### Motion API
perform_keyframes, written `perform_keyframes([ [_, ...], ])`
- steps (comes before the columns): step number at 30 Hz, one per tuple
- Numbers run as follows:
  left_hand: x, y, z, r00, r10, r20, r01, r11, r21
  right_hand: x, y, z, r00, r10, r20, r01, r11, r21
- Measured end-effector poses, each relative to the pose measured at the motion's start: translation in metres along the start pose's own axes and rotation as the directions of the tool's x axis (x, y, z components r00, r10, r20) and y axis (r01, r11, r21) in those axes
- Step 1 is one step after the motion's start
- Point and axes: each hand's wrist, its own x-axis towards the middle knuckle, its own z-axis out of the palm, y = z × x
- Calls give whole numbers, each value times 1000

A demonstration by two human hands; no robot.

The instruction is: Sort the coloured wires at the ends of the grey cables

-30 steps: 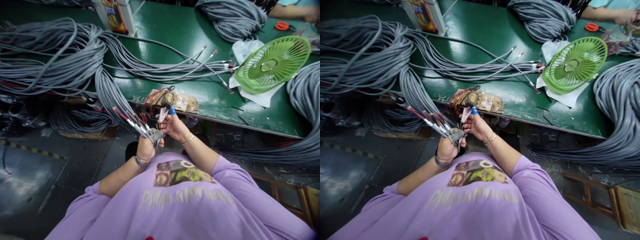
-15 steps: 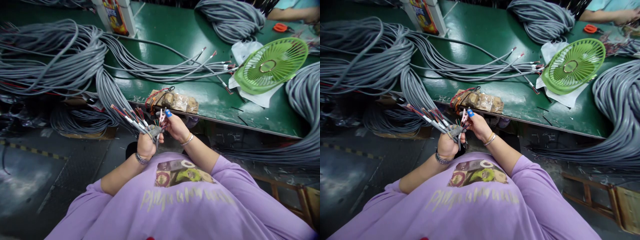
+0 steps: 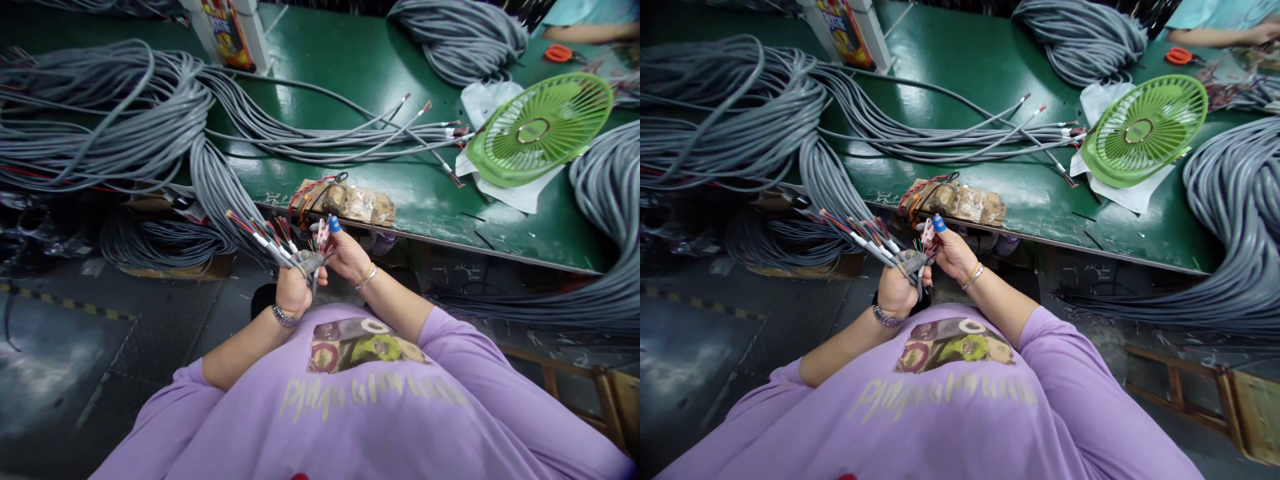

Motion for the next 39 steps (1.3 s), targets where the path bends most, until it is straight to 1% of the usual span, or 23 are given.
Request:
perform_keyframes([
  [4,-5,2,-2,1000,-1,-8,1,1000,-19,-3,0,-7,997,57,46,-61,994,87],
  [8,-10,2,-6,1000,6,-14,-6,1000,-17,-7,-5,-12,989,127,72,-134,986,97],
  [10,-11,1,-6,1000,20,-18,-20,1000,-21,-9,-7,-12,991,113,65,-119,988,99],
  [13,-9,1,-5,999,33,-37,-34,999,-40,-10,-6,-11,999,34,18,-35,996,77],
  [15,-8,1,-3,998,36,-46,-39,998,-53,-10,-5,-11,1000,7,4,-7,998,59],
  [24,-2,4,3,997,31,-69,-36,997,-68,-8,-4,-10,1000,15,-3,-15,999,36],
  [26,-2,3,3,997,34,-75,-39,997,-71,-8,-2,-9,1000,-12,-27,13,1000,28],
  [28,-2,2,2,996,39,-82,-45,996,-79,-8,1,-10,993,-88,-77,89,996,12],
  [31,-2,1,0,996,46,-73,-53,994,-91,-4,5,-12,952,-255,-171,246,967,-74],
  [33,-1,0,0,997,46,-61,-52,995,-86,0,7,-14,937,-302,-178,286,952,-110],
  [34,-1,-1,1,997,48,-57,-52,995,-82,2,7,-13,946,-283,-159,270,958,-101],
  [37,1,-3,2,997,57,-49,-61,995,-76,6,5,-11,986,-146,-76,147,989,-2],
  [39,2,-3,2,997,56,-53,-60,995,-78,7,3,-7,995,-80,-55,84,994,72],
])
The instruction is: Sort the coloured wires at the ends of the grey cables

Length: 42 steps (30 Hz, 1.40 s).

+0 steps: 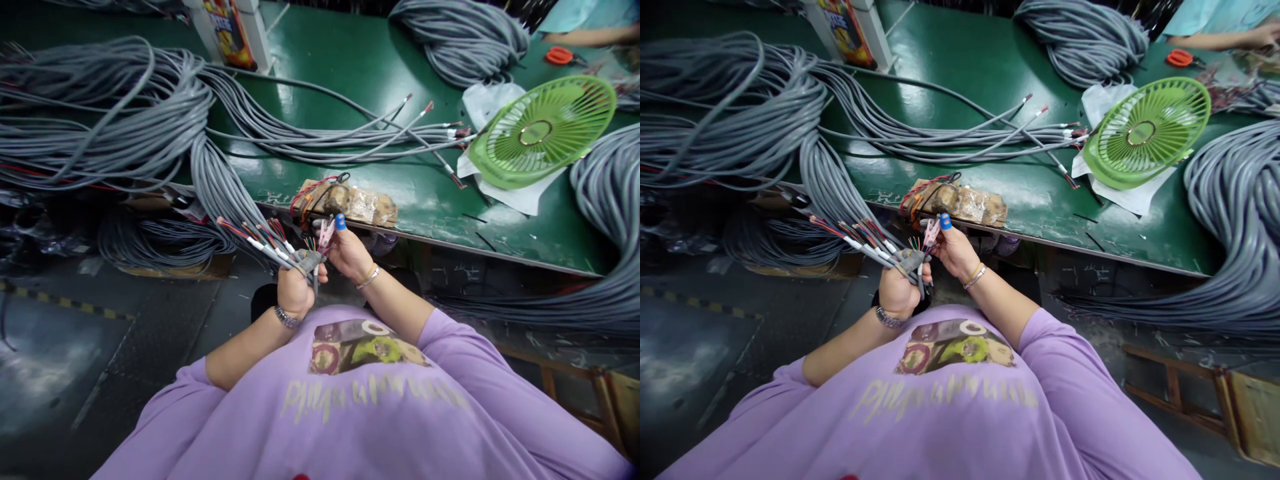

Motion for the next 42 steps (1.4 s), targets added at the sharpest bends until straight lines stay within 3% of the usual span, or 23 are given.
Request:
perform_keyframes([
  [5,1,-3,-2,999,-16,-31,17,1000,16,1,-1,8,999,12,-33,-8,994,108],
  [11,-1,-4,-7,1000,-8,-11,9,998,56,-4,-2,4,996,80,-29,-77,993,86],
  [14,-5,-3,-9,1000,-2,9,1,998,61,-10,-10,-9,984,169,63,-167,985,-43],
  [18,-9,-8,-18,998,-13,69,4,992,122,-20,-27,-27,936,311,164,-237,903,-360],
  [22,-10,-16,-27,991,-4,133,-25,975,221,-32,-39,-30,936,263,235,-72,795,-602],
  [25,-10,-18,-31,979,-9,202,-56,948,313,-37,-37,-26,945,166,281,62,754,-654],
  [28,-8,-16,-33,952,-97,290,-41,899,436,-39,-30,-22,927,103,361,196,689,-698],
  [31,-5,-12,-34,926,-189,326,-3,861,509,-43,-25,-21,891,-16,454,405,483,-777],
  [33,-3,-10,-34,923,-219,316,26,855,518,-46,-26,-21,842,-97,531,528,349,-774],
  [35,-3,-9,-33,936,-212,281,52,873,485,-49,-27,-23,811,-178,558,584,295,-756],
  [37,-3,-8,-31,961,-162,223,62,914,400,-52,-28,-26,828,-290,480,555,298,-777],
  [39,-4,-9,-28,981,-103,164,49,951,305,-55,-24,-31,880,-351,320,447,383,-808],
  [42,-5,-12,-24,990,-60,126,28,971,239,-59,-11,-33,971,-196,139,234,641,-731],
])
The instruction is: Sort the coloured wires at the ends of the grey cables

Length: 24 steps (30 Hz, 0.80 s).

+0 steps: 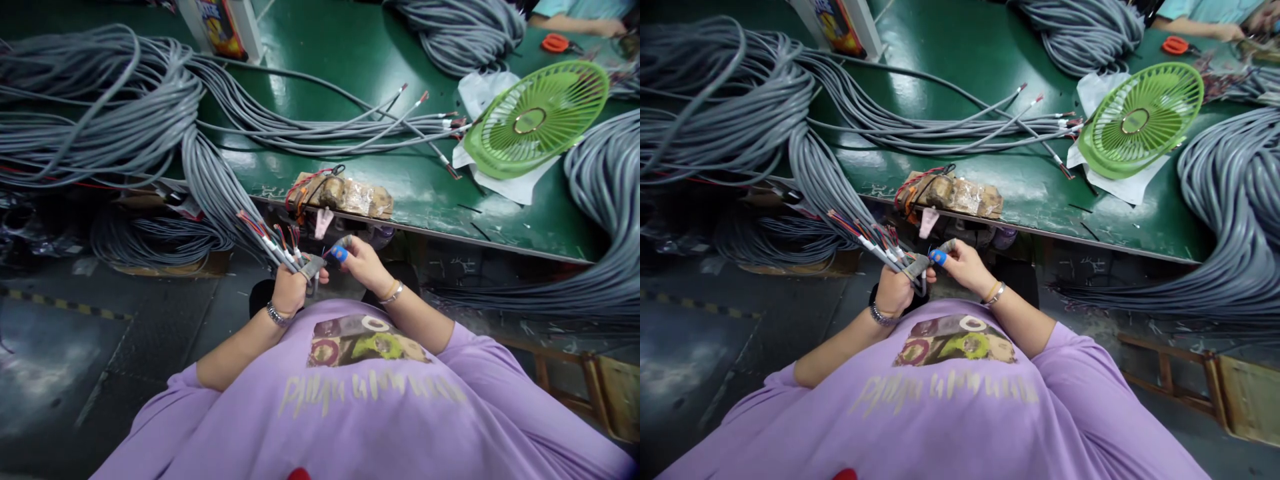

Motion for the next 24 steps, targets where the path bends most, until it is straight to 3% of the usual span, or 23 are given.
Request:
perform_keyframes([
  [2,1,0,1,1000,5,14,-5,1000,-2,-3,3,8,994,89,56,-97,983,155],
  [4,3,1,-1,998,-13,56,13,1000,4,-4,3,14,993,102,66,-114,966,232],
  [7,7,5,-9,981,-77,176,64,995,80,0,0,15,993,82,89,-100,970,222],
  [11,8,7,-20,949,-139,283,83,976,202,7,-4,13,977,53,206,-85,985,149],
  [14,5,1,-22,967,-112,229,81,987,142,11,-6,16,979,50,197,-83,983,163],
  [18,0,-4,-16,997,-51,60,53,998,-23,13,-6,21,985,138,101,-160,953,259],
  [24,-1,-3,-8,997,-3,-80,-6,994,-110,11,-3,24,984,165,63,-177,931,320],
])
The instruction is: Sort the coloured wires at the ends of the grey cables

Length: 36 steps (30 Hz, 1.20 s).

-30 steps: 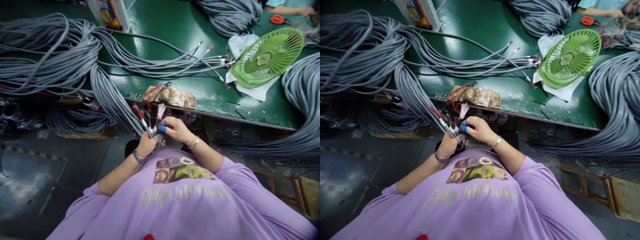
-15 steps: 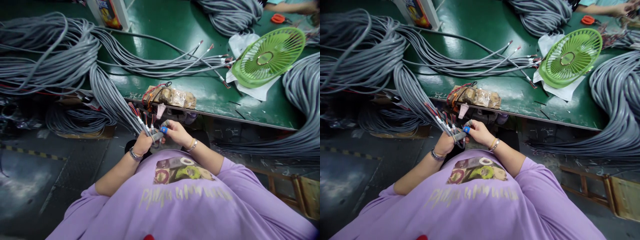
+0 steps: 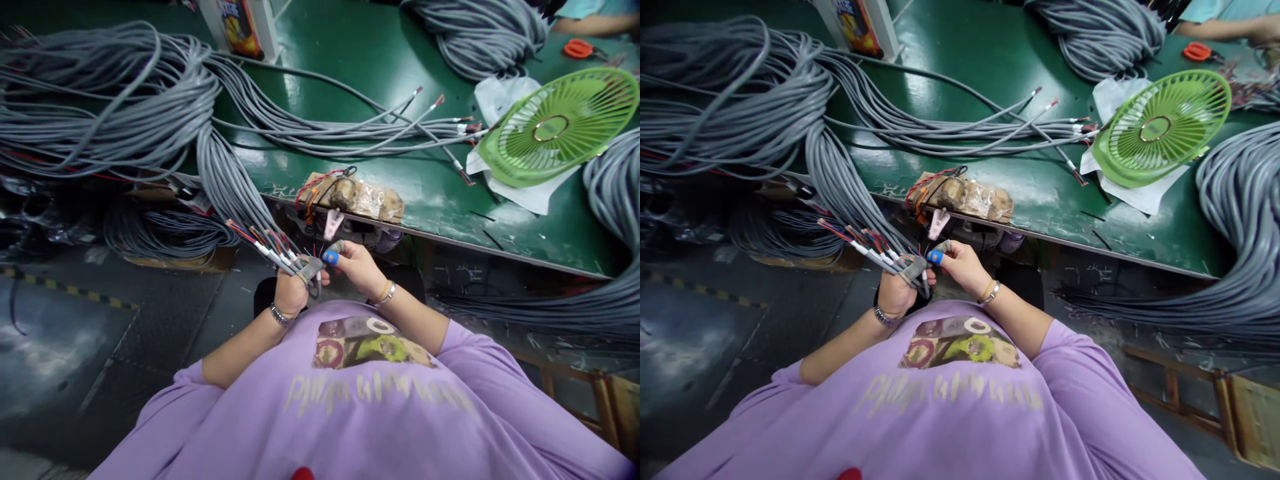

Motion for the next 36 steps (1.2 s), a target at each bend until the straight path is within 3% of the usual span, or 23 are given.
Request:
perform_keyframes([
  [7,-3,2,1,998,40,-57,-42,999,-27,-1,0,-4,999,-4,49,2,999,38],
  [11,-5,10,2,999,34,-37,-35,999,-27,7,2,-18,999,52,1,-52,986,156],
  [16,-3,16,6,999,41,20,-40,998,-52,26,-9,-27,979,204,11,-200,946,255],
  [20,4,21,8,983,15,180,-9,999,-32,39,-21,-20,962,246,116,-269,927,260],
  [23,11,25,10,955,-46,291,47,999,6,43,-18,-12,986,117,122,-145,956,256],
  [27,19,27,10,936,-67,344,72,997,-1,45,-6,-4,991,-73,-111,93,978,188],
  [29,23,26,10,924,-65,377,79,997,-20,46,-2,-2,986,-90,-139,116,975,189],
  [33,29,27,9,908,-75,413,108,992,-58,47,-2,-1,997,-75,-1,73,971,229],
  [36,34,28,8,902,-106,419,129,991,-27,47,-4,-1,986,-128,-108,145,974,172],
])
